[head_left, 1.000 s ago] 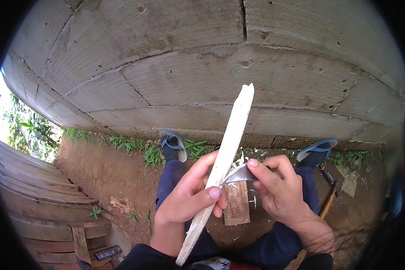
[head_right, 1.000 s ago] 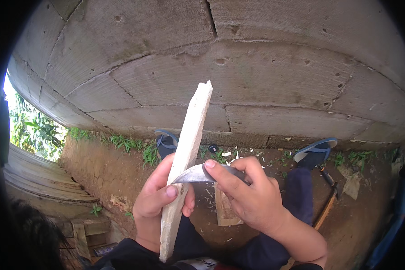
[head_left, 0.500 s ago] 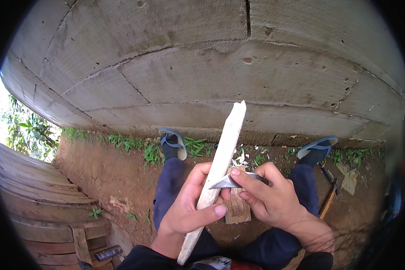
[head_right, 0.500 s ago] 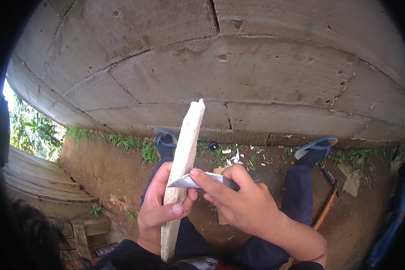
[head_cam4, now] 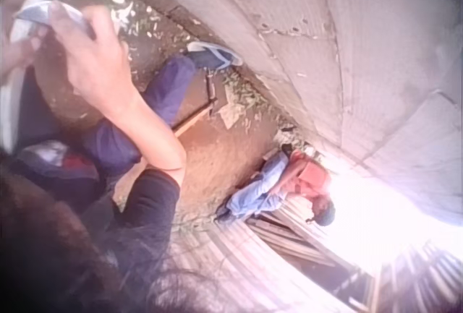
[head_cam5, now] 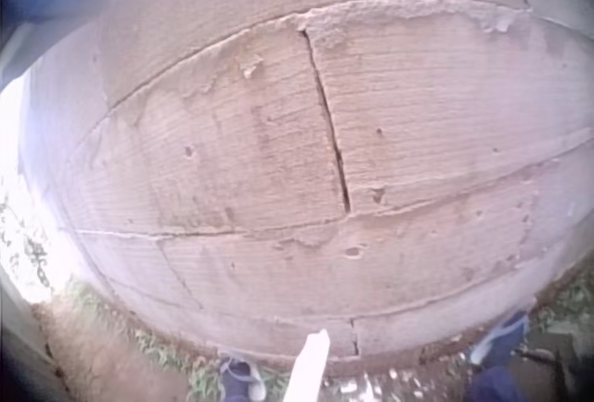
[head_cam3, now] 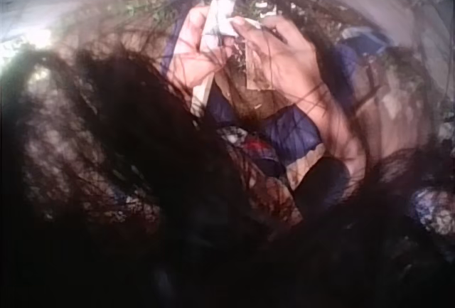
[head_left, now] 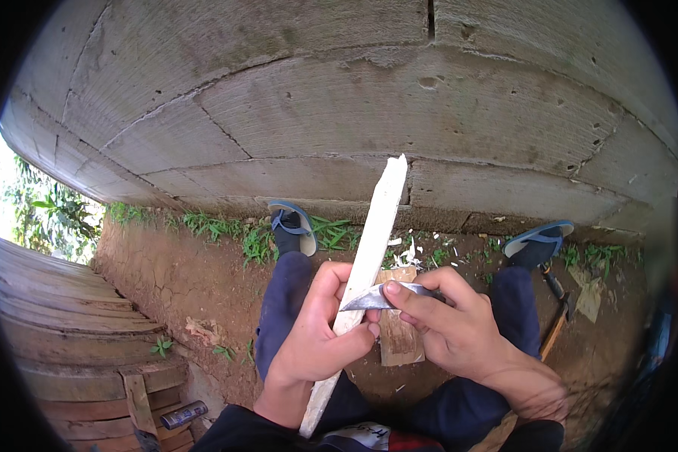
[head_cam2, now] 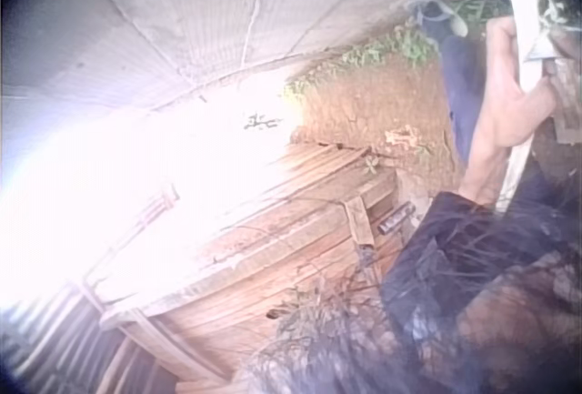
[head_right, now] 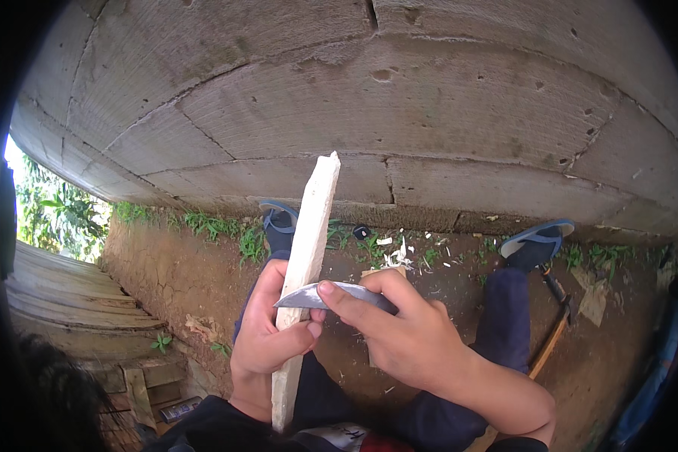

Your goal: The person sits on the ground and uses a knife to shave and carve a long piece of light-colored wood. They hold the wood in their left hand and carefully remove thin shavings with the knife in their right hand, working on the wood's surface.

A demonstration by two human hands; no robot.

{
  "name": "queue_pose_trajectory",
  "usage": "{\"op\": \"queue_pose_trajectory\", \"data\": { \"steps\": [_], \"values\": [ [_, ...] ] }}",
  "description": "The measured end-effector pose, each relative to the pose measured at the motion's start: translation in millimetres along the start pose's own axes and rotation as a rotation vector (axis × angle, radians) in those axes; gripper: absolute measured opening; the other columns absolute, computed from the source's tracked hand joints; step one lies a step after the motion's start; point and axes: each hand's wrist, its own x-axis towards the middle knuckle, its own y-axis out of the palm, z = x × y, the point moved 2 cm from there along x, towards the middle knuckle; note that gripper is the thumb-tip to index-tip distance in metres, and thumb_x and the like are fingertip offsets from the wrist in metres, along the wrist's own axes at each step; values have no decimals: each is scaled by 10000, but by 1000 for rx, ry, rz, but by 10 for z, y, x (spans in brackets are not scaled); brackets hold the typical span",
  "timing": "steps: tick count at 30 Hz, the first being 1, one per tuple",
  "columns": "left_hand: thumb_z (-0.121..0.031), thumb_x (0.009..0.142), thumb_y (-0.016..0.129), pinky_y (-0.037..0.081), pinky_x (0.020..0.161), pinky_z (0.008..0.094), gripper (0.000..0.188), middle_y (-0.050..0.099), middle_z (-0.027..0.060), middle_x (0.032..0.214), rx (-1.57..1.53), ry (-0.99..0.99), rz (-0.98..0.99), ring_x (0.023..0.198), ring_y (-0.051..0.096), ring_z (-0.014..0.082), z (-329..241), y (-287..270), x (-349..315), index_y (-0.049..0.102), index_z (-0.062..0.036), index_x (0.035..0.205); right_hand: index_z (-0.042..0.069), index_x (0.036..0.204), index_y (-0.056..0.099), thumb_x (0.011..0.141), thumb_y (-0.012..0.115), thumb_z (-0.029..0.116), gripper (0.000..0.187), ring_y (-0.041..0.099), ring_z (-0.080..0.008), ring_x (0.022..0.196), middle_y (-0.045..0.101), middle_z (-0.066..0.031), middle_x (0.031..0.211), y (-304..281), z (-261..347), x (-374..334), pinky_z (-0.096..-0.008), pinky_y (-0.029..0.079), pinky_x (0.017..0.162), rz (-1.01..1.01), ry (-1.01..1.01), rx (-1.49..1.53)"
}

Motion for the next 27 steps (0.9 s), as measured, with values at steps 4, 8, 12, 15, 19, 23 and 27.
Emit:
{"op": "queue_pose_trajectory", "data": {
  "steps": [4, 8, 12, 15, 19, 23, 27],
  "values": [
    [67, 762, 589, 443, 670, 218, 464, 527, 36, 924, 24, 2, -36, 800, 515, 65, 32, 101, 29, 388, -30, 1168, 214, 1248, 622, 773, 639, -20, 530, 615, -210, 669, 538, -77, 923, 31, -54, -30, -327, 537, 562, -86, -13, 4],
    [76, 734, 609, 430, 672, 227, 451, 542, 38, 882, 61, -69, 16, 782, 516, 77, 78, 277, -101, 387, -74, 1098, 56, 1216, 620, 875, 574, -18, 352, 576, -176, 685, 560, -86, 836, -262, -236, 240, -293, 478, 573, -507, -98, -149],
    [81, 753, 598, 443, 684, 233, 455, 540, 47, 882, 14, -8, 48, 790, 524, 79, 36, 264, -123, 375, -47, 1128, 38, 1173, 645, 891, 586, -4, 291, 547, -157, 685, 587, -97, 872, -494, -273, 120, -260, 453, 584, -579, -40, -4],
    [74, 786, 577, 449, 739, 233, 467, 545, 48, 941, 12, 8, 24, 858, 531, 79, 14, 82, -96, 370, -23, 1193, 86, 1179, 662, 774, 665, -51, 428, 583, -187, 675, 583, -109, 880, -240, 31, 11, -268, 488, 577, -236, -180, 46],
    [69, 791, 579, 449, 745, 229, 498, 541, 48, 1017, -43, 38, 33, 875, 523, 73, 45, 160, -70, 373, -21, 1236, 61, 1149, 662, 828, 642, -41, 338, 595, -170, 701, 568, -88, 862, 5, 160, -184, -266, 491, 595, 9, 2, 202],
    [73, 792, 574, 448, 738, 227, 489, 531, 42, 999, -15, 0, 20, 874, 519, 68, 123, 145, -66, 358, -23, 1221, 186, 1221, 636, 791, 667, -12, 474, 616, -200, 668, 541, -61, 865, 0, 104, -117, -308, 540, 595, -40, 14, 137],
    [72, 795, 565, 449, 733, 236, 464, 521, 35, 954, 52, -7, 34, 863, 517, 70, 146, 137, -46, 346, -29, 1190, 159, 1204, 642, 790, 651, -26, 454, 618, -211, 674, 556, -71, 840, -54, 64, -66, -313, 537, 592, -121, -11, 49]
  ]
}}
